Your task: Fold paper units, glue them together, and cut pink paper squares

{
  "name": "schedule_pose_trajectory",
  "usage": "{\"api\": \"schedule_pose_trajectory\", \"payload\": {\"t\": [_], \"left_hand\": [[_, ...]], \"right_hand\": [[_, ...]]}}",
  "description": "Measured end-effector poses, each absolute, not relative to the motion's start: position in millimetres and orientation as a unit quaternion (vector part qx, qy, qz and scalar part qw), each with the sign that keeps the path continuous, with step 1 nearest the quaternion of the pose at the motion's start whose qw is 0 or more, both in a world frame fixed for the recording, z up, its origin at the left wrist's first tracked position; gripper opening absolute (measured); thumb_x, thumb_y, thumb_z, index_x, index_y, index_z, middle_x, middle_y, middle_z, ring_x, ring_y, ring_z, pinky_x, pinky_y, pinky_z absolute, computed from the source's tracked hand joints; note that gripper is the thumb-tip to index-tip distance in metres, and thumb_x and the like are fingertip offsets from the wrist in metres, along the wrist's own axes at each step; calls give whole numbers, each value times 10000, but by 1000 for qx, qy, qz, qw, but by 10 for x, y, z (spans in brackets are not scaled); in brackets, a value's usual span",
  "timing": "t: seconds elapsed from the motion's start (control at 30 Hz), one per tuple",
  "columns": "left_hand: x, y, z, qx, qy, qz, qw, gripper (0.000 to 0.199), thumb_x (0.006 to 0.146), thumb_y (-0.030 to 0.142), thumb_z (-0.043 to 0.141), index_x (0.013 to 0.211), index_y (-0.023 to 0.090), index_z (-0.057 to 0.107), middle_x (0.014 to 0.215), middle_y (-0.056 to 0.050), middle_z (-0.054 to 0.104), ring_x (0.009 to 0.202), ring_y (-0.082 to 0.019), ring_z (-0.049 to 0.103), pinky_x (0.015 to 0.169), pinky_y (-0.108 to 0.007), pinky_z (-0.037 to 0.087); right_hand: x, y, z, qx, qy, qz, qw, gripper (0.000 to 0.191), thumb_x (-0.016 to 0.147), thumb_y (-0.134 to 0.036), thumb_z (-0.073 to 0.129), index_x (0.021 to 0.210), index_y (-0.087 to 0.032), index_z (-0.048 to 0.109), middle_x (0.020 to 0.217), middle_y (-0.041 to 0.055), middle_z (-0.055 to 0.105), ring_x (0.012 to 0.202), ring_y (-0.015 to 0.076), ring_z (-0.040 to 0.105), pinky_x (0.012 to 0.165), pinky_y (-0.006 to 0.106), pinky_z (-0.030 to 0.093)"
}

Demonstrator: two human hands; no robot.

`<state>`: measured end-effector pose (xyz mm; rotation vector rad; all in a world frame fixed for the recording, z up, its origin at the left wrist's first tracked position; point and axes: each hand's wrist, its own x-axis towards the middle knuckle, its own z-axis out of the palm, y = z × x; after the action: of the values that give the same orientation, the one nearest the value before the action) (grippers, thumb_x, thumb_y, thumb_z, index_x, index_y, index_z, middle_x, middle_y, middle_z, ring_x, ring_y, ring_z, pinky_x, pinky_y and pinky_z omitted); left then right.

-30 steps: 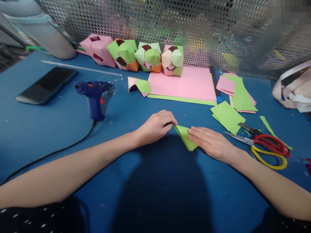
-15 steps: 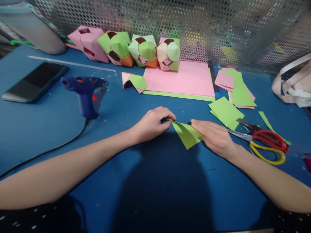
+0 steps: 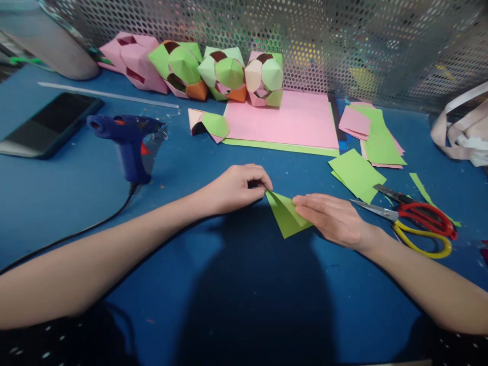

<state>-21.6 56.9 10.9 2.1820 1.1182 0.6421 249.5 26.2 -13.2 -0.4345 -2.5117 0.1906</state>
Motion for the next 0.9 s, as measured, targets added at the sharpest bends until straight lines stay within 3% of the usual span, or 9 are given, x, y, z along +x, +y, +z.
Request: {"api": "schedule_pose_trajectory", "payload": {"t": [0.23,0.63,0.77,0.9], "left_hand": [[-194,550,19,852,408,250,214,176,851,169,478,821,177,652,832,-27,668,850,-159,598,814,-281,463],[-196,552,-27,861,387,271,189,189,875,158,475,858,179,662,842,-36,668,858,-168,595,826,-300,462],[-199,552,-40,859,389,276,184,192,882,168,478,889,173,671,858,-43,679,874,-172,600,830,-298,465],[-192,538,-24,857,387,283,188,178,872,146,490,868,163,667,835,-35,678,838,-158,595,802,-278,460]], "right_hand": [[2473,295,-109,-156,-957,77,234,421,898,-92,541,1309,-185,539,1361,121,558,1346,250,424,1058,459,478],[2451,290,-107,-143,-969,61,190,366,930,-111,476,1289,-139,543,1382,150,532,1384,266,363,1055,470,475],[2433,234,-97,-174,-958,73,217,470,927,-99,480,1388,-184,455,1385,123,535,1352,253,421,1040,455,493],[2407,161,-90,-272,-904,110,312,550,904,-50,481,1424,-218,422,1273,86,632,1164,193,610,968,356,553]]}}
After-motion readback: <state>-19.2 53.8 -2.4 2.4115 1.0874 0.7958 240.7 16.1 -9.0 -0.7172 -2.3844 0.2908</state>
